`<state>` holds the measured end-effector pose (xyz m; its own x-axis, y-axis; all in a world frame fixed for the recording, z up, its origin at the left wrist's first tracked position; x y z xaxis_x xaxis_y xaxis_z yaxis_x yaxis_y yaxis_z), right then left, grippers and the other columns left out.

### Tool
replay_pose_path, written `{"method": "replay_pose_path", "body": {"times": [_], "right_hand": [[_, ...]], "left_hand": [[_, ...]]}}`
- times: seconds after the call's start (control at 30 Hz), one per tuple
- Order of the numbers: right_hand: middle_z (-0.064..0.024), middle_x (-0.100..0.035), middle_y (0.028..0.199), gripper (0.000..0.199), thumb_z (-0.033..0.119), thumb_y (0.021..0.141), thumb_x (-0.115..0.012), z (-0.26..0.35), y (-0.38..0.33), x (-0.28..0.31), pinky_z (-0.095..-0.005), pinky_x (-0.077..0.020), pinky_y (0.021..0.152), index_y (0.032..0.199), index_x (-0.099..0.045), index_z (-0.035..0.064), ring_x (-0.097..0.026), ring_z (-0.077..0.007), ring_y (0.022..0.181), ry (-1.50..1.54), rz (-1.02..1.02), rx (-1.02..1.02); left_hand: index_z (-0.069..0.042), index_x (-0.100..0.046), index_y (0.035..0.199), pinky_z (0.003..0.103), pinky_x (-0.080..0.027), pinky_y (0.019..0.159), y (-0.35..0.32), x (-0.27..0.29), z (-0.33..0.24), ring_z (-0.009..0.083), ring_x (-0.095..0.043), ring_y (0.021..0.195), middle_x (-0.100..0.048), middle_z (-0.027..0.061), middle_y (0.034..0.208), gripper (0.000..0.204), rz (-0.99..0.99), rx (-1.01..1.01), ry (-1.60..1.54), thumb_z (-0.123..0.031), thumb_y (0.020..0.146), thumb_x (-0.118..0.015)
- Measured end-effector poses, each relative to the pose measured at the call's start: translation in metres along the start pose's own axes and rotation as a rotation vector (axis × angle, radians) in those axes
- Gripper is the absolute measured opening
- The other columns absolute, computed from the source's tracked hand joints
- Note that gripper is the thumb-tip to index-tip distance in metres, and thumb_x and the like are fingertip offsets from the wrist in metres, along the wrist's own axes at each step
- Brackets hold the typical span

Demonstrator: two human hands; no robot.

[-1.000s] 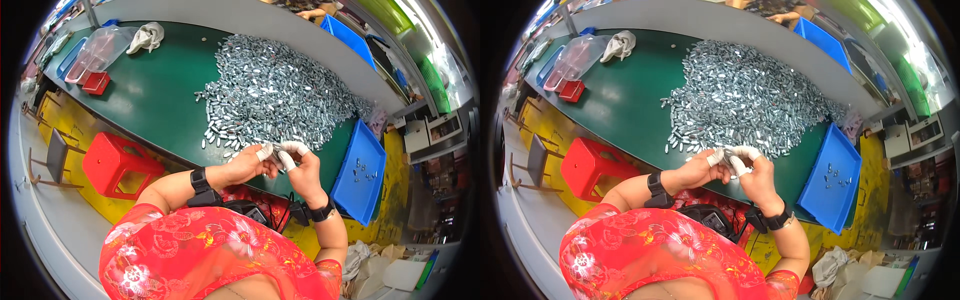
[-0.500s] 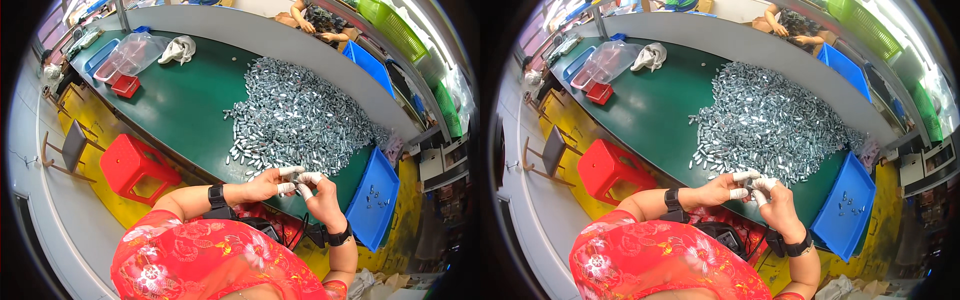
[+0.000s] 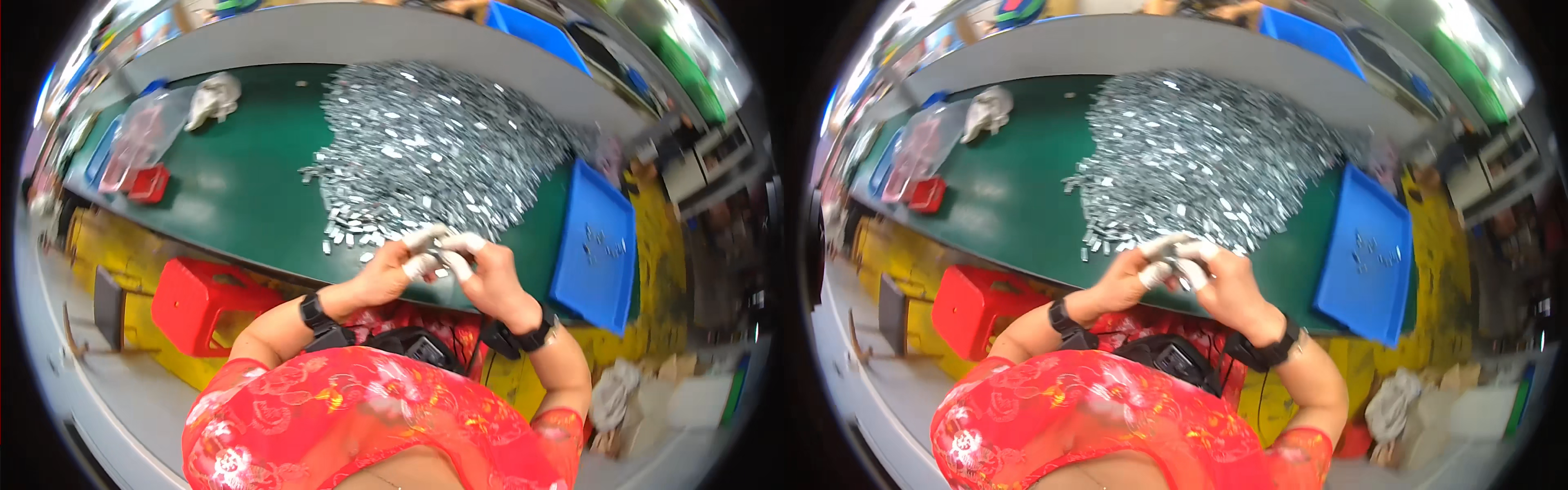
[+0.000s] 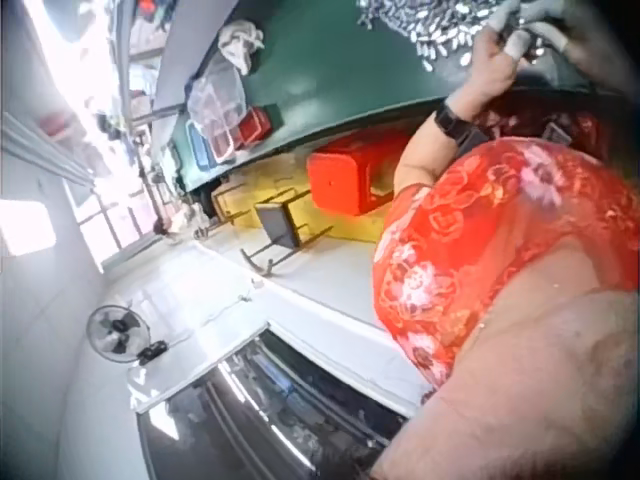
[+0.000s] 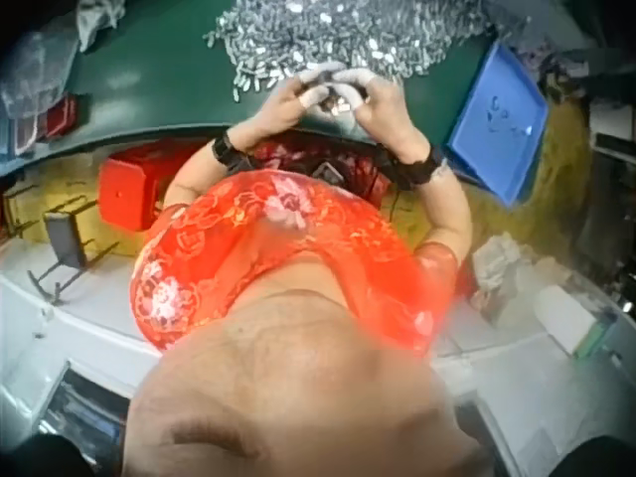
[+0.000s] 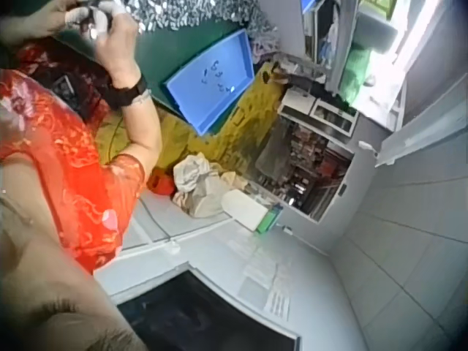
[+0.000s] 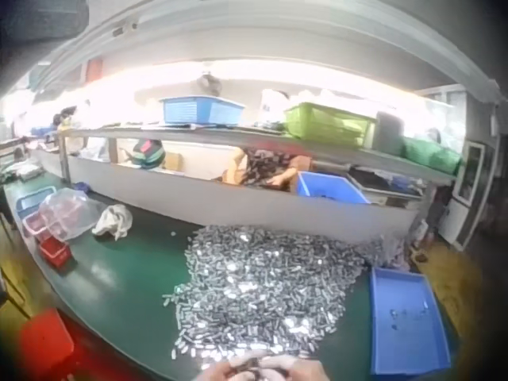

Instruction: Sorting small metallic components from a large pile into a storage tray.

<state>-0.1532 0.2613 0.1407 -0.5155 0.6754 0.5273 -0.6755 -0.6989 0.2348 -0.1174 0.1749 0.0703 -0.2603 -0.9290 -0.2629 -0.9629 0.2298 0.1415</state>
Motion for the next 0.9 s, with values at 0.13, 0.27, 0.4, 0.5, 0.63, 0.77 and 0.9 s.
{"method": "replay_pose_path", "body": {"times": [0.13, 0.27, 0.4, 0.5, 0.63, 0.77, 0.9], "right_hand": [[-0.0031, -0.061, 0.076, 0.010, 0.006, 0.085, -0.057, -0.018, -0.002, -0.003, -0.0225, -0.0467, 0.057, 0.093, -0.059, 0.0007, -0.057, -0.0083, 0.065, 0.296, -0.073, -0.130], [-0.0030, -0.060, 0.071, 0.010, 0.010, 0.086, -0.056, -0.055, -0.014, -0.021, -0.0248, -0.0465, 0.056, 0.086, -0.058, 0.0005, -0.057, -0.0092, 0.062, 0.633, 0.096, -0.502], [-0.0047, -0.059, 0.070, 0.012, 0.014, 0.086, -0.057, -0.048, -0.022, -0.002, -0.0258, -0.0464, 0.057, 0.086, -0.057, 0.0014, -0.056, -0.0106, 0.062, 0.650, -0.112, -0.359], [0.0008, -0.054, 0.072, 0.007, 0.011, 0.087, -0.055, -0.033, -0.037, 0.033, -0.0213, -0.0414, 0.056, 0.088, -0.056, 0.0033, -0.050, -0.0065, 0.062, 0.083, -0.257, -0.044], [-0.0060, -0.059, 0.077, 0.010, 0.009, 0.081, -0.060, -0.103, -0.073, 0.142, -0.0262, -0.0453, 0.063, 0.089, -0.058, 0.0025, -0.056, -0.0137, 0.069, -0.313, -0.550, -0.398], [-0.0149, -0.064, 0.080, 0.013, 0.011, 0.075, -0.060, -0.139, -0.072, 0.158, -0.0392, -0.0487, 0.068, 0.086, -0.064, 0.0041, -0.062, -0.0304, 0.074, -0.802, -0.501, -0.242], [-0.0166, -0.065, 0.076, 0.018, 0.019, 0.070, -0.066, -0.187, -0.024, 0.083, -0.0386, -0.0487, 0.069, 0.081, -0.068, 0.0043, -0.063, -0.0321, 0.074, -0.500, -0.218, -0.460]], "left_hand": [[-0.005, -0.036, 0.132, 0.026, -0.045, 0.076, -0.001, 0.003, -0.016, 0.0100, -0.053, 0.081, -0.055, 0.0046, 0.101, 0.043, -0.129, -0.155, 0.067, -0.013, 0.092, -0.049], [-0.004, -0.035, 0.133, 0.026, -0.045, 0.074, 0.010, -0.012, -0.022, 0.0099, -0.053, 0.081, -0.055, 0.0041, 0.100, 0.044, -0.012, -0.311, 0.313, -0.011, 0.091, -0.049], [-0.002, -0.036, 0.131, 0.026, -0.045, 0.073, 0.022, -0.014, 0.008, 0.0112, -0.054, 0.081, -0.056, 0.0057, 0.100, 0.047, 0.015, 0.041, 0.147, -0.021, 0.091, -0.051], [-0.002, -0.038, 0.129, 0.024, -0.045, 0.068, 0.023, 0.047, 0.034, 0.0114, -0.054, 0.077, -0.055, 0.0054, 0.094, 0.040, -0.163, 0.160, -0.129, -0.015, 0.092, -0.048], [-0.002, -0.040, 0.128, 0.023, -0.046, 0.067, -0.001, 0.077, 0.016, 0.0107, -0.054, 0.077, -0.055, 0.0058, 0.093, 0.039, -0.298, 0.072, -0.095, -0.017, 0.092, -0.048], [-0.002, -0.040, 0.128, 0.023, -0.047, 0.068, -0.014, 0.088, 0.030, 0.0107, -0.054, 0.079, -0.055, 0.0063, 0.094, 0.041, -0.424, 0.189, -0.038, -0.014, 0.091, -0.050], [-0.002, -0.038, 0.129, 0.026, -0.048, 0.072, -0.006, 0.062, 0.040, 0.0132, -0.056, 0.081, -0.058, 0.0095, 0.100, 0.045, -0.341, 0.213, -0.133, -0.016, 0.089, -0.054]]}}
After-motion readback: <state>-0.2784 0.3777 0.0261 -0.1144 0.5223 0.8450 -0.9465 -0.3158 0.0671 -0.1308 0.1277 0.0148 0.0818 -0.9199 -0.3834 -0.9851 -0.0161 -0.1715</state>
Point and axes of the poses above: each hand's wrist, its own y-axis towards the middle knuckle, its own x-axis out of the back of the hand, z = x × y, the point moved 9 cm from there along y, towards the middle knuckle
